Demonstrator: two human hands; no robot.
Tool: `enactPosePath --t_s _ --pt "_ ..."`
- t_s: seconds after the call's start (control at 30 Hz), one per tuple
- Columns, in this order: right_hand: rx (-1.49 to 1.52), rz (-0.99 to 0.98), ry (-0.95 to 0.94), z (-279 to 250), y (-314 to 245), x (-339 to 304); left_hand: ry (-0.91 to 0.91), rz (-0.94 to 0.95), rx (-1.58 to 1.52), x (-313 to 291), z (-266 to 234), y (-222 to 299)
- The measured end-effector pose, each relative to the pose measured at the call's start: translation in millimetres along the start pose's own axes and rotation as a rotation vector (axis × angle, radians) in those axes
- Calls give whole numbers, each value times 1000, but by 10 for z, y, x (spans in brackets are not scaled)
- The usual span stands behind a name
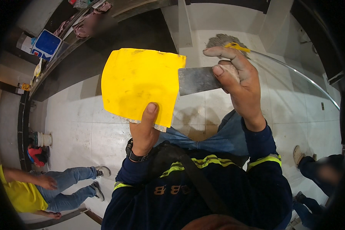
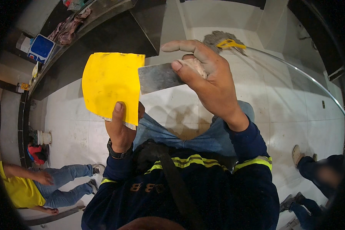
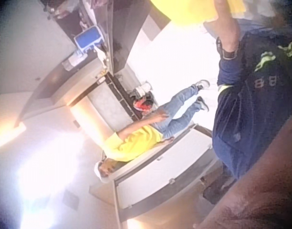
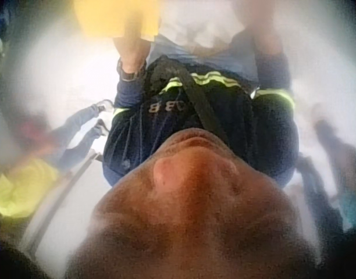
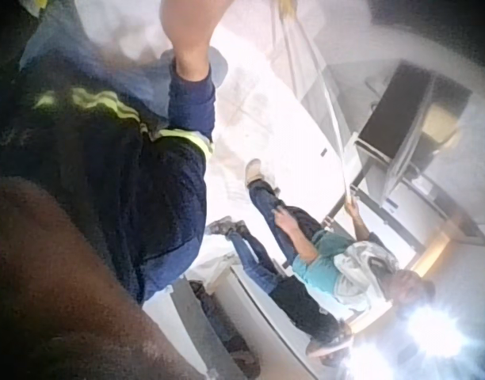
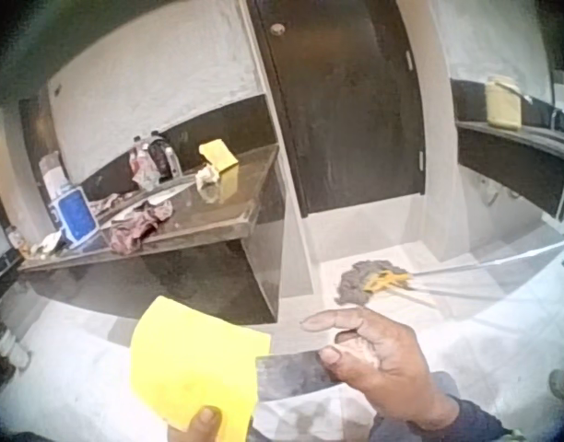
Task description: The person kneels and sands the edge of a dark countertop using a yellow sanding pad. They repeatedly rub the pad along the curved edge, occasionally folding the pad or switching hands, while other workers are visible in the background.
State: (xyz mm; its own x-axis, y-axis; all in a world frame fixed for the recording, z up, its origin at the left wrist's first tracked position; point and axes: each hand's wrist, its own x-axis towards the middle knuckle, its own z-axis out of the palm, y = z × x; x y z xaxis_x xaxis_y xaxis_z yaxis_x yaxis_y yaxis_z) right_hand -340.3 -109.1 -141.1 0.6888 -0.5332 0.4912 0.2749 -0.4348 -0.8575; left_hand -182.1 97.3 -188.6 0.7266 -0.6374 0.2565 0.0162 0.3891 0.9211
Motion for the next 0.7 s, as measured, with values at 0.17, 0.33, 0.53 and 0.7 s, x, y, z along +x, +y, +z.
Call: enactPosePath --t_s 0.17,0.33,0.53,0.7 --pt "70 43 24 9 -81 -4 6 -35 -83 28 -36 4" --pt "77 8 28 47 -44 20 -20 -57 -41 15 -11 -5" --pt "75 68 -16 50 -45 39 -122 -151 70 -72 113 68" --pt "-38 -153 63 265 -1 115 -128 -154 111 -120 284 89"
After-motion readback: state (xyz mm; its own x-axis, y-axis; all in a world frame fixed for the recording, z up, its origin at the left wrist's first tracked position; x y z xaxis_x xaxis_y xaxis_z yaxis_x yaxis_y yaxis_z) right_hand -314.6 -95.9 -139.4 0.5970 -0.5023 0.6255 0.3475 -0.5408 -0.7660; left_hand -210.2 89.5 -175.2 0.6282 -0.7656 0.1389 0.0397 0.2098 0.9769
